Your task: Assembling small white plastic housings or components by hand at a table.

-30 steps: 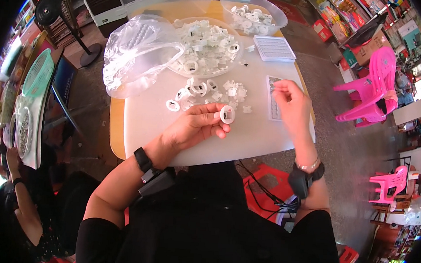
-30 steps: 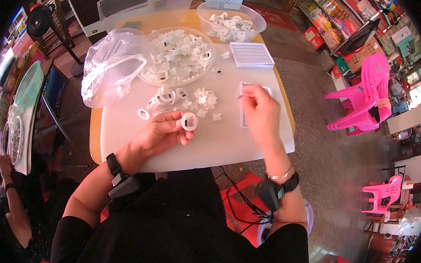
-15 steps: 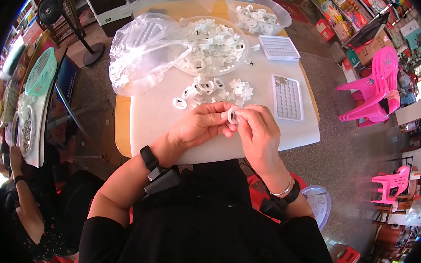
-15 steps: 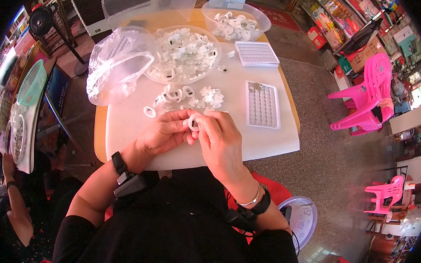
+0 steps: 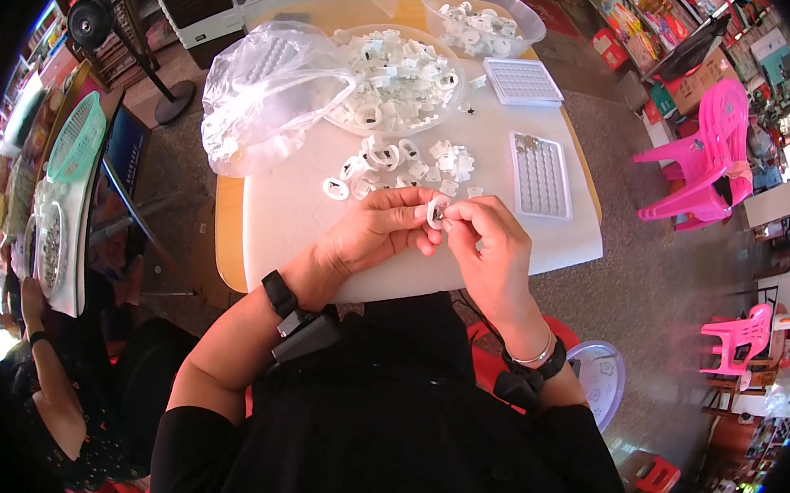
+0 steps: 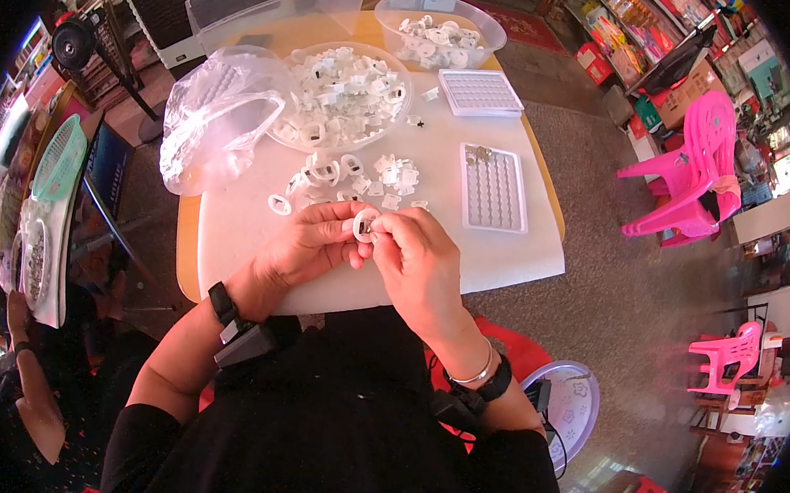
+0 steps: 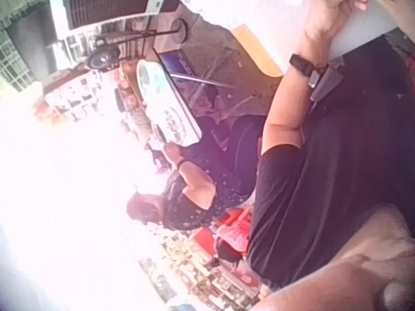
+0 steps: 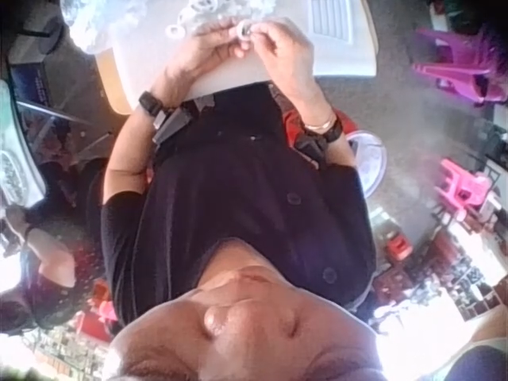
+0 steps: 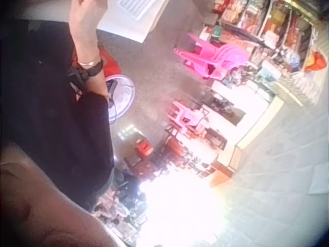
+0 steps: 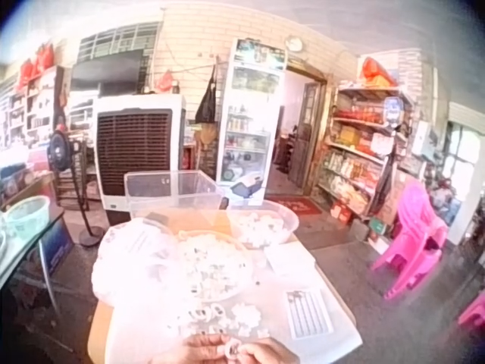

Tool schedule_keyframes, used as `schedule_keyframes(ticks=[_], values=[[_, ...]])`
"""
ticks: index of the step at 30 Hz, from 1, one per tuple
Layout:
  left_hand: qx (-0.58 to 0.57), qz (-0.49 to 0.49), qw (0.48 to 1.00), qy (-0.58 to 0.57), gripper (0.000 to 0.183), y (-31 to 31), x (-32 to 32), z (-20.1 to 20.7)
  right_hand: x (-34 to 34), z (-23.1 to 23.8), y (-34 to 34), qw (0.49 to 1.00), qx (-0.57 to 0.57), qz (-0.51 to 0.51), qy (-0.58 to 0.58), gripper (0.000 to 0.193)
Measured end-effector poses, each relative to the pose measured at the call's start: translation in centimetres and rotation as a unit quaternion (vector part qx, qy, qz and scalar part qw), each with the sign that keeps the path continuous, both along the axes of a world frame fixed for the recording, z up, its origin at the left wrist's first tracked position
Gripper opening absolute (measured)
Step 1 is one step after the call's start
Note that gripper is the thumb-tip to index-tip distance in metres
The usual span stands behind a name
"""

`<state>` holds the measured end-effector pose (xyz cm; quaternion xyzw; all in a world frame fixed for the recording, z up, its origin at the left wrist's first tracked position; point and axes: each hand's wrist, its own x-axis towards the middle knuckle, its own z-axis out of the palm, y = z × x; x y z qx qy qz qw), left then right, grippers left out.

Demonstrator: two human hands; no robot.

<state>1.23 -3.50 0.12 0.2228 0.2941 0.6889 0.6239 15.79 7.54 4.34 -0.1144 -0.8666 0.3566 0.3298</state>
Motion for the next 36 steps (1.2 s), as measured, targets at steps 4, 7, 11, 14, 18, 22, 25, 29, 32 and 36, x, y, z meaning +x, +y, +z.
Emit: schedule_keyframes(ticks=[4, 7, 11, 14, 18, 22, 25, 29, 32, 36], values=[[0.01, -0.011, 1.0, 0.003, 0.032, 0.0, -0.1, -0.2, -0.2, 0.3, 0.2, 0.988, 0.152, 0.016, 0.037, 0.018], [0.001, -0.027, 0.999, 0.024, 0.033, -0.1, -0.2, -0.1, 0.2, 0.0, 0.6, 0.987, 0.153, 0.024, 0.035, 0.02], [-0.005, -0.037, 0.999, 0.032, 0.032, 0.0, 0.0, 0.1, 0.6, -0.2, 0.9, 0.995, 0.09, 0.032, 0.018, 0.014], [-0.017, -0.047, 0.998, 0.042, 0.032, 0.0, -0.1, 0.2, 0.9, 0.6, 0.7, 0.997, -0.061, 0.031, -0.018, 0.01], [-0.021, -0.072, 0.995, 0.064, 0.033, 0.0, 0.0, 0.1, 0.6, 1.1, 0.8, 0.974, -0.214, 0.035, -0.062, 0.009], [-0.037, -0.061, 0.996, 0.06, 0.035, 0.1, 0.1, 0.2, 0.5, 0.8, 1.6, 0.97, -0.22, 0.072, -0.078, 0.009], [-0.026, -0.069, 0.996, 0.043, 0.034, 0.0, -0.3, 0.1, 0.2, 0.6, 2.1, 0.941, -0.304, 0.115, -0.089, 0.009], [-0.042, -0.052, 0.998, 0.013, 0.036, -0.1, -0.3, 0.2, -0.2, 0.8, 2.4, 0.898, -0.405, 0.146, -0.09, 0.007], [-0.025, -0.049, 0.998, -0.012, 0.035, -0.1, -0.3, 0.1, -0.2, 1.3, 2.3, 0.892, -0.415, 0.145, -0.105, 0.008], [-0.029, -0.038, 0.999, -0.025, 0.034, -0.1, -0.3, 0.2, -0.5, 1.0, 2.2, 0.879, -0.443, 0.145, -0.102, 0.008]])
